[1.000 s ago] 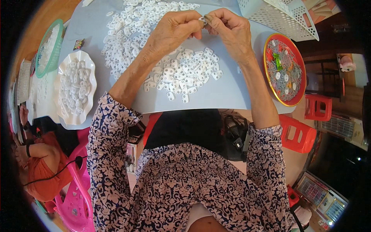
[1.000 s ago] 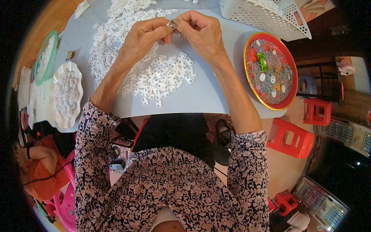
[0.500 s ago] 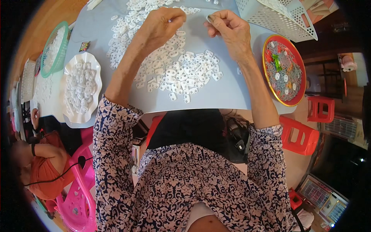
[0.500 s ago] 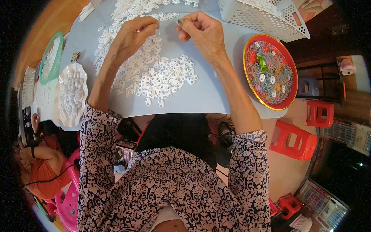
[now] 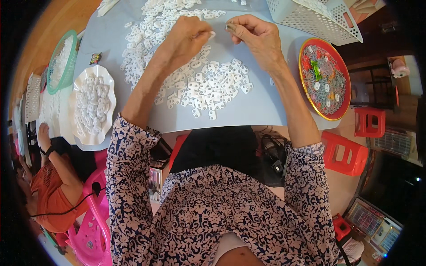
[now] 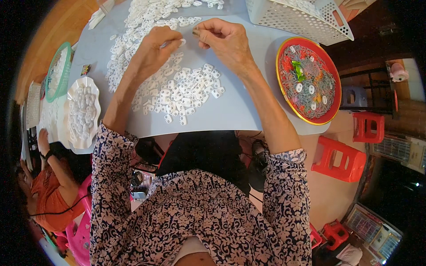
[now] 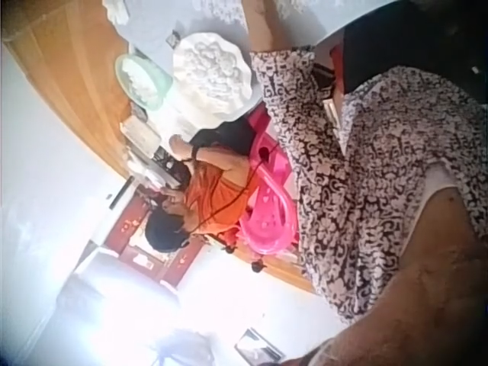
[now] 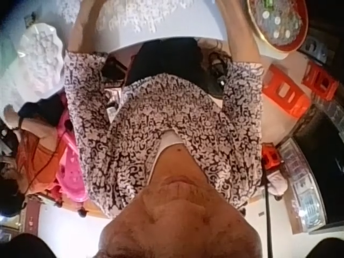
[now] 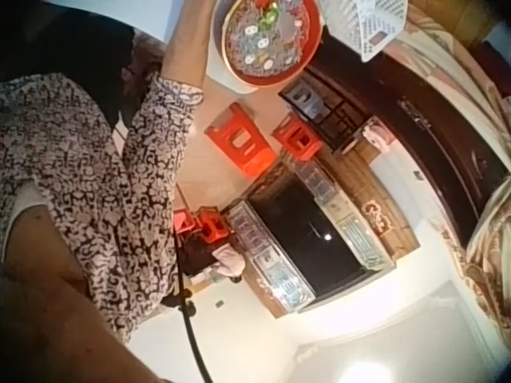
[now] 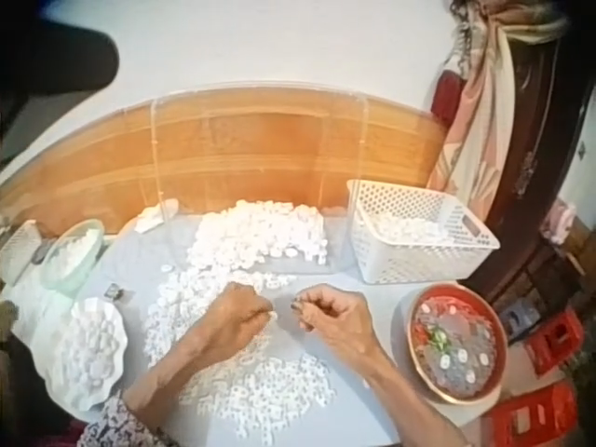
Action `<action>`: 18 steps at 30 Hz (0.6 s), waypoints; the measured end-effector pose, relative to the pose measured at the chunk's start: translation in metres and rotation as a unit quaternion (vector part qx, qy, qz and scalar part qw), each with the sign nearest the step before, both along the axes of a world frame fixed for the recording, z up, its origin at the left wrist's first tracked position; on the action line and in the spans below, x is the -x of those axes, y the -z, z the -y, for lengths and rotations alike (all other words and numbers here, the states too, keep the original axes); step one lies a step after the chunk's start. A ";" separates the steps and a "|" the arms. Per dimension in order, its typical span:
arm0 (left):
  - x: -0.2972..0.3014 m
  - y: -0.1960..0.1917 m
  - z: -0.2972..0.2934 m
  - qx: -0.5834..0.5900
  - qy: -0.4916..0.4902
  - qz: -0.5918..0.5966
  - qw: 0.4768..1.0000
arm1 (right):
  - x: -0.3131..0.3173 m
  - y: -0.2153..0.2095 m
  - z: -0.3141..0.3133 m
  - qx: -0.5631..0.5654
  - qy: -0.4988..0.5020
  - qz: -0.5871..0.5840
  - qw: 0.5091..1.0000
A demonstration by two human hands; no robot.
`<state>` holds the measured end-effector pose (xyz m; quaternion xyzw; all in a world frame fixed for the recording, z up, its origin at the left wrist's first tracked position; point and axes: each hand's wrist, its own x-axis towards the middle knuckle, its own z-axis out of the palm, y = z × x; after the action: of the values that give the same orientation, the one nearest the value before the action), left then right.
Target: Manually assembling small white plastic components by joining multiple pieces together on a table.
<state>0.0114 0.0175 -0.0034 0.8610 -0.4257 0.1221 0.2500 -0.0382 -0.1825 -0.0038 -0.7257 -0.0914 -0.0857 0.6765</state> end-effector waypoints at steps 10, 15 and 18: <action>0.000 -0.003 0.002 0.311 0.050 -0.441 0.840 | 0.006 -0.002 -0.002 0.030 -0.029 0.033 0.999; 0.000 -0.001 0.001 0.305 0.052 -0.436 0.845 | 0.007 -0.006 -0.005 0.035 -0.041 0.039 0.998; 0.001 -0.003 0.002 0.294 0.059 -0.436 0.849 | 0.007 -0.006 -0.005 0.034 -0.049 0.035 0.998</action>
<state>0.0104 0.0160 -0.0009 0.6857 -0.2673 -0.1611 0.6576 -0.0450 -0.1774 0.0018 -0.7392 -0.1533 -0.0742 0.6516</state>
